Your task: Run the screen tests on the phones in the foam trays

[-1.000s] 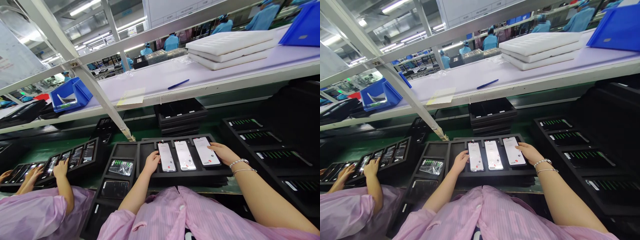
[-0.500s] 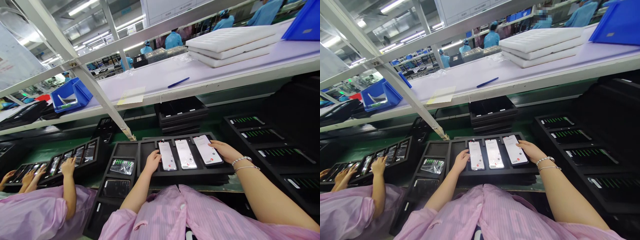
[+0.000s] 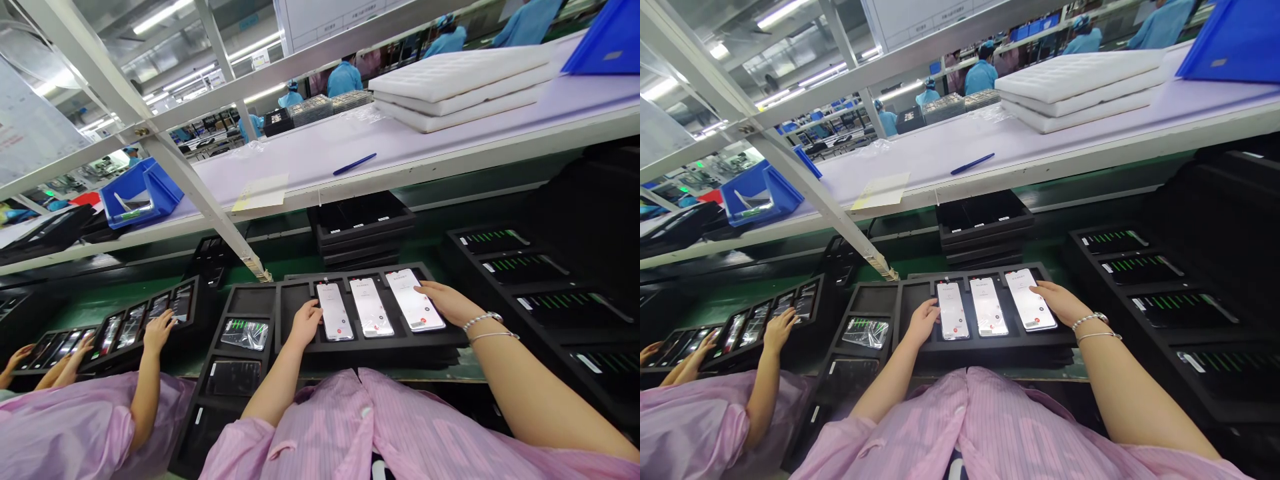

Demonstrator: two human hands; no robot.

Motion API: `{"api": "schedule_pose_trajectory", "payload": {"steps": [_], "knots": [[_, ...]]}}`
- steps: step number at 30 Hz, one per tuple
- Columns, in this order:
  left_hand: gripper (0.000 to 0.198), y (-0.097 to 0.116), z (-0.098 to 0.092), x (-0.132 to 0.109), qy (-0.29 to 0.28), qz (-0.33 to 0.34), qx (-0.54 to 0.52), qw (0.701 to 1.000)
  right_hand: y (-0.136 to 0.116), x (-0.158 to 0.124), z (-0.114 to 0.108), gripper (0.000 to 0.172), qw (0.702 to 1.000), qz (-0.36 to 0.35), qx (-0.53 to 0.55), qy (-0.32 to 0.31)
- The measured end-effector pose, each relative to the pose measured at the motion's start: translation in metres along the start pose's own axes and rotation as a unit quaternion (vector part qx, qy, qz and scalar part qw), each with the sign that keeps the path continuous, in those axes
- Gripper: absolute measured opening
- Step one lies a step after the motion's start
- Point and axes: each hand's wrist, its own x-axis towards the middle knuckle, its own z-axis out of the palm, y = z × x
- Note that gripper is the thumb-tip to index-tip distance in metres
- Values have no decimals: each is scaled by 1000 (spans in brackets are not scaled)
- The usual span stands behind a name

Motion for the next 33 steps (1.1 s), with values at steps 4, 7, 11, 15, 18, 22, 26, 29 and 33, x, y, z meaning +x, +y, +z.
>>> {"api": "schedule_pose_trajectory", "payload": {"steps": [4,7,11,15,18,22,26,29,33], "knots": [[38,3,0,0,2,-7,-4,1000,4,0,-4,54,999,24,32,-27],[39,5,0,0,-2,-10,-11,1000,8,0,-6,54,998,13,44,-35],[39,7,0,0,-4,-12,-15,1000,11,0,-8,55,998,10,61,-34],[38,9,1,-1,-2,-11,-16,1000,10,-3,-6,52,996,25,82,-32],[37,9,2,-1,-1,-9,-16,1000,7,-6,-4,48,994,32,94,-36],[36,9,1,-2,-5,-8,-17,1000,5,-9,-4,45,993,41,101,-36],[36,8,1,-2,-11,-8,-18,1000,5,-8,-5,42,993,42,108,-36],[36,7,1,-1,-12,-7,-20,1000,5,-8,-5,40,991,40,120,-36],[35,7,0,2,-11,-10,-20,1000,5,-8,-5,41,989,47,139,-37]]}}
